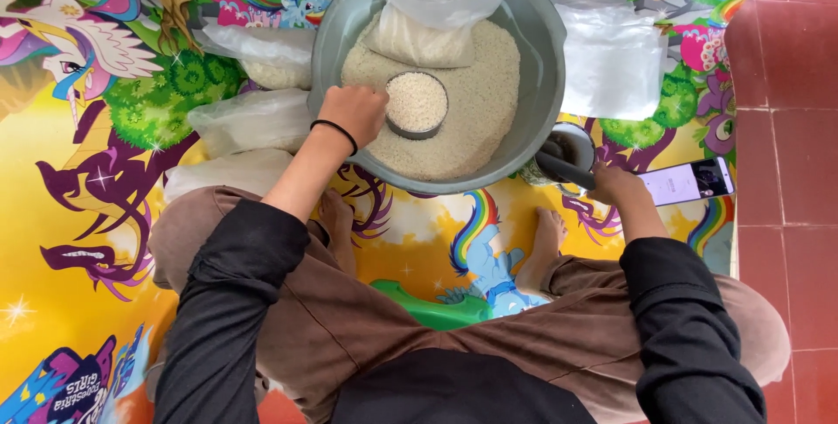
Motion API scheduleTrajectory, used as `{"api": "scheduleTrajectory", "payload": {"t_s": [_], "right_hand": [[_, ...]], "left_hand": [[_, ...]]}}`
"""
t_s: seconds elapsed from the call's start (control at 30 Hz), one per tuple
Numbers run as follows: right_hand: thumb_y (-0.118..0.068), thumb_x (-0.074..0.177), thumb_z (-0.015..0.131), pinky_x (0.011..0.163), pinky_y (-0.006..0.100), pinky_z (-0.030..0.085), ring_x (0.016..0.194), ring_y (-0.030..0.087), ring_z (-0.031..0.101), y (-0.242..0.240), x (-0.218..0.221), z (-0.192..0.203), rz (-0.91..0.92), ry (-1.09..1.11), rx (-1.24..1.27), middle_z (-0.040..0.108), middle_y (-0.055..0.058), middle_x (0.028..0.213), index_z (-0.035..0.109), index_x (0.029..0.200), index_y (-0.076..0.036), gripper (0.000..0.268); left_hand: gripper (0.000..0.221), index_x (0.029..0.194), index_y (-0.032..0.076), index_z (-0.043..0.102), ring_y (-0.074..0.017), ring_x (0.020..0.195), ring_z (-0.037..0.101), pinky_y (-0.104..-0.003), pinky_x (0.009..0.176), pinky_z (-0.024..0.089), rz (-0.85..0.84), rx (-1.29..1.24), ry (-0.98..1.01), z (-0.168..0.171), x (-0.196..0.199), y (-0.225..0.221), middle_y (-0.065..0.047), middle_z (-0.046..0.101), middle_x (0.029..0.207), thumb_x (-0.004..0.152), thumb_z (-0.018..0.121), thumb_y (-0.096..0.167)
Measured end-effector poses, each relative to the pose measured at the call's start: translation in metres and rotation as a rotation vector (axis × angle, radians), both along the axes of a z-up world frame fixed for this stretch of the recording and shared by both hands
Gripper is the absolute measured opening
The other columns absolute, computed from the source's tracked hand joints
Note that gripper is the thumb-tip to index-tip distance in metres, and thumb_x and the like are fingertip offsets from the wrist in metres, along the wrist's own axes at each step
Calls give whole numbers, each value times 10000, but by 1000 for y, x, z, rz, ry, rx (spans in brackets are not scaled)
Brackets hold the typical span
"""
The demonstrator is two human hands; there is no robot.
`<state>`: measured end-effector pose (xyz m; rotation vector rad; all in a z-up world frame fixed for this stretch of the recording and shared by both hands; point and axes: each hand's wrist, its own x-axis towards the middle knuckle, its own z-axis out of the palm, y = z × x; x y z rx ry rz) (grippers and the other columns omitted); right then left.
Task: Scooping rice from a large basin into individual plastic bags using a measuring cup and other small containers.
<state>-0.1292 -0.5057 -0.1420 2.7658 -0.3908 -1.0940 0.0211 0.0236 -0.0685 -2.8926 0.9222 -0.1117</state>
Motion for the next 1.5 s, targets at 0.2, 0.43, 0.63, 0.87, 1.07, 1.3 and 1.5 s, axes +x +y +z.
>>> {"api": "scheduleTrajectory", "payload": {"t_s": [0.2, 0.43, 0.63, 0.87, 1.07, 1.3, 1.5], "right_hand": [[-418, 905, 614, 891, 670, 541, 1166, 453, 713, -6, 17, 0, 80, -94, -117, 720, 233, 1311, 454, 1525, -85, 722], [-303, 977, 575, 845, 581, 490, 1194, 405, 620, 115, 77, 79, 203, -421, -189, 696, 193, 1238, 685, 1321, -54, 439], [-271, 1004, 634, 891, 566, 515, 1180, 431, 629, 193, 101, 94, 130, -526, 241, 651, 258, 1209, 664, 1296, 18, 412], [-268, 1018, 598, 877, 550, 572, 1096, 430, 700, 231, 115, 52, -326, -228, 865, 657, 338, 1198, 426, 1467, 95, 602], [-341, 875, 814, 1094, 569, 478, 1379, 499, 474, 293, 120, 102, -350, -149, 991, 399, 364, 1502, 131, 1576, 74, 1063], [-470, 786, 886, 1105, 752, 354, 1471, 530, 312, 329, 131, 116, -152, -229, 696, 240, 377, 1543, 38, 1568, 119, 1295], [-537, 657, 941, 926, 655, 536, 1306, 459, 494, 341, 143, 97, 28, -325, 524, 396, 279, 1384, 160, 1575, 54, 1342]], "left_hand": [[137, 937, 165, 747, -210, 576, 631, -361, 556, 461, 81, 117, 52, -4, 13, 8, -26, 638, 693, 894, 658, 260], [256, 1067, 128, 744, -266, 613, 659, -410, 581, 455, 205, 246, 274, -75, 13, 13, -78, 713, 788, 851, 644, 220], [580, 1501, -25, 492, -375, 1195, 666, -529, 1062, 472, 229, -28, 442, -19, -1, -3, -245, 657, 1336, 934, 579, 58], [663, 1570, -116, 256, -466, 1397, 480, -597, 1160, 394, 396, -540, 799, -9, 7, -23, -363, 436, 1516, 927, 415, -85], [725, 1625, -20, 172, -470, 1435, 430, -566, 1182, 399, 468, -642, 941, -29, 24, -31, -348, 386, 1560, 948, 430, -62], [817, 1660, 96, 29, -477, 1246, 617, -533, 962, 570, 563, -624, 1063, -20, 18, -41, -405, 454, 1477, 961, 438, -5], [756, 1589, 144, 185, -463, 1143, 676, -547, 903, 595, 593, -657, 1007, -53, 22, -42, -357, 589, 1312, 910, 518, 121]]}}
